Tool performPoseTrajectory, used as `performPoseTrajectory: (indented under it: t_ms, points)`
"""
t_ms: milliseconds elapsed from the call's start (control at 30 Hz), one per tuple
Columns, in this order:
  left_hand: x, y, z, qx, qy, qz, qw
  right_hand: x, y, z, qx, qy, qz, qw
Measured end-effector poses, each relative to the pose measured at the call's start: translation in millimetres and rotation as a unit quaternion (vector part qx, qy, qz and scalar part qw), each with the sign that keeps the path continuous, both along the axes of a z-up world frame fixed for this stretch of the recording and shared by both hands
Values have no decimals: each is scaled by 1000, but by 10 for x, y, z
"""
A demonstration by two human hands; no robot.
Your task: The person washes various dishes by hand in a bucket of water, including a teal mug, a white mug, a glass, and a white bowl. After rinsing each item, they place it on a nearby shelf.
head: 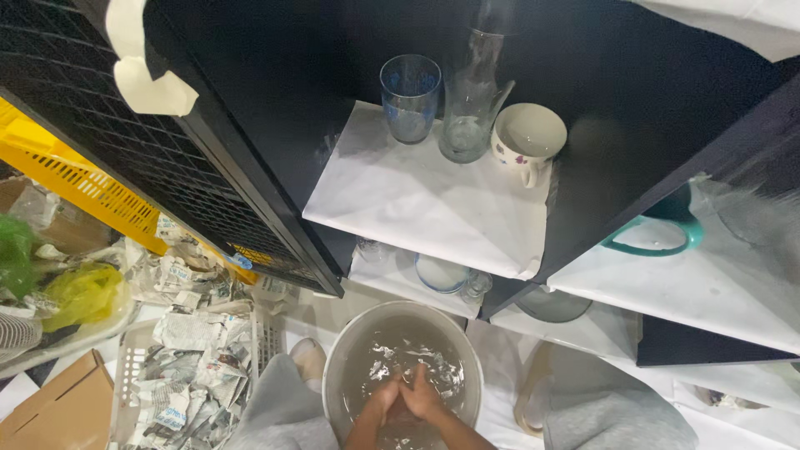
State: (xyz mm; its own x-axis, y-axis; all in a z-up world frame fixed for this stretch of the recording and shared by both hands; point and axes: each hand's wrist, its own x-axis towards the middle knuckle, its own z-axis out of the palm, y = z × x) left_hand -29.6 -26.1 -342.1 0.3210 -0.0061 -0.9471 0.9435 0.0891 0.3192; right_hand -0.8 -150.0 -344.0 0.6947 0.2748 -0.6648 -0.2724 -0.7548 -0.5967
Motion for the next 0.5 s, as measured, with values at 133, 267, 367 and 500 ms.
performPoseTrajectory:
  t_ms: [133,267,367,500]
  points:
    - [-45,71,-111,17,-13,71,997,-2,46,24,17,-34,-47,998]
    - [-133,140,-360,79,-2,171,982,16,10,43,15,-18,-37,999]
    - [-188,174,-514,125,-13,189,974,4,-42,55,87,-437,-7,895]
    - [-143,226,-584,84,39,243,965,50,-39,89,103,-163,-35,981]
